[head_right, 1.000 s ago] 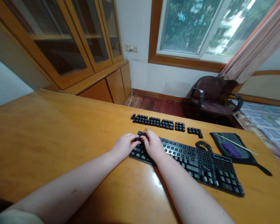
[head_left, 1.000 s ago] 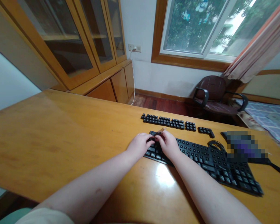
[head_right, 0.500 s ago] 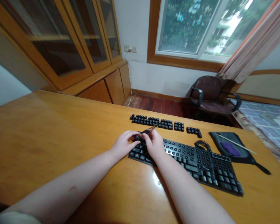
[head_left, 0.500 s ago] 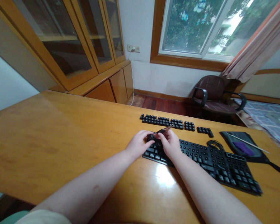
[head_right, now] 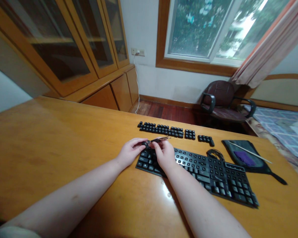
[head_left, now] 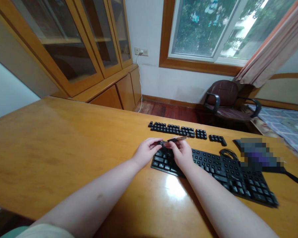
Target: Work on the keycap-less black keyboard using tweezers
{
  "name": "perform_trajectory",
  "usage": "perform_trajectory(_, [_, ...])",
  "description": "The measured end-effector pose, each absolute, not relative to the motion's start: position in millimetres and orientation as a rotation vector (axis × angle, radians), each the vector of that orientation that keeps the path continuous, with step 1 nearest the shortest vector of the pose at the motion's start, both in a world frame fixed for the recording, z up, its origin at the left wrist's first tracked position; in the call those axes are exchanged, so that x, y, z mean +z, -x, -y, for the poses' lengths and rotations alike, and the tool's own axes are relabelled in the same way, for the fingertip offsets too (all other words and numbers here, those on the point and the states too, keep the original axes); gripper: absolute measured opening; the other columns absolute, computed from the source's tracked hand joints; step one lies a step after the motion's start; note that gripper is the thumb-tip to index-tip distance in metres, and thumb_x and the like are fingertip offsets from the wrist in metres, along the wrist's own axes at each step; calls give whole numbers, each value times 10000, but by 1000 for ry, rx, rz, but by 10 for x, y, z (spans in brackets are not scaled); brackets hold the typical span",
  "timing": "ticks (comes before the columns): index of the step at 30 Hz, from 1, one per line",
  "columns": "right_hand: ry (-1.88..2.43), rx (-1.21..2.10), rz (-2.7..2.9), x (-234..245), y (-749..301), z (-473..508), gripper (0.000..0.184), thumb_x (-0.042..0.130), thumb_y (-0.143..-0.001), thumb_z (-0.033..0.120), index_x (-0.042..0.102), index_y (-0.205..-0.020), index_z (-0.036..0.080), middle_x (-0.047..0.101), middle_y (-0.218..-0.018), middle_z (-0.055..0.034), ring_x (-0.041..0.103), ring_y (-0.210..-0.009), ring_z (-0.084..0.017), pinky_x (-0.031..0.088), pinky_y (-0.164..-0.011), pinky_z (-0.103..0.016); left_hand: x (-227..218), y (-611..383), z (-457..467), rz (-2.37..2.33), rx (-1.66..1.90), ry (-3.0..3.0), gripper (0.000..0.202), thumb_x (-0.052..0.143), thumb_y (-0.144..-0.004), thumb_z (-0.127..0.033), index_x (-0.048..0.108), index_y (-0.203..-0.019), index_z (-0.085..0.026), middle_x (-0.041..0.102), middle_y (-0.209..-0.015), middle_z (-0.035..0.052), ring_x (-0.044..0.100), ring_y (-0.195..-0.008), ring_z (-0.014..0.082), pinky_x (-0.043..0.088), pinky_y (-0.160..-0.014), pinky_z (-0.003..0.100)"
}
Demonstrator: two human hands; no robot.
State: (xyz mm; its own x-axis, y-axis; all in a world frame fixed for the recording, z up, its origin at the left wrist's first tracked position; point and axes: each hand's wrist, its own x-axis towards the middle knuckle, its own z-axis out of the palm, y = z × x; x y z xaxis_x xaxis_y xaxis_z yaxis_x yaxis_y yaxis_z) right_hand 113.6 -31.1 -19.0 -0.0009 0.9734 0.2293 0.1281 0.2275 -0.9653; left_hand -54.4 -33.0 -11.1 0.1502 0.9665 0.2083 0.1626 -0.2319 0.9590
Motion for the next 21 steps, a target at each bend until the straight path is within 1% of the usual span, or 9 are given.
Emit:
perform_trajectory(4, [1099,970,1394,-163,-1137,319,198,561,-821,388,546,-869,197,701,-784,-65,684,-733,-218,561,-716,-388,-131,541,318,-1054,1164,-1391,303,648,-718,-227,639,-1010,-148,650,-1011,80,620,-920,190,482,-902,378])
perform_trajectory(7, [1094,983,1403,-143,-1143,325,202,565,-819,390,539,-874,197,701,-783,-66,685,-721,-219,565,-698,-385,-144,545,319,-1053,1152,-1397,346,680,-684,-208,637,-1023,-152,643,-1022,84,620,-918,192,479,-902,377])
perform_trajectory(13, [1076,1029,1400,-154,-1142,321,207,570,-814,394,532,-877,201,700,-759,-62,688,-698,-220,576,-677,-382,-115,527,335,-1031,1161,-1407,325,691,-667,-180,636,-987,-154,646,-1006,80,607,-940,195,461,-911,371])
perform_trajectory(16, [1028,1030,1400,-163,-1136,314,172,559,-826,369,533,-883,209,693,-786,-58,688,-728,-215,575,-709,-385,-102,521,328,-947,1178,-1244,323,693,-655,-162,606,-965,-145,653,-970,68,610,-927,179,456,-908,356])
perform_trajectory(21, [978,1039,1387,-155,-1123,313,127,546,-837,340,543,-874,218,687,-812,-54,685,-748,-210,571,-745,-390,-104,539,301,-857,1207,-1071,363,729,-614,-138,555,-932,-149,632,-864,26,609,-857,139,449,-875,306])
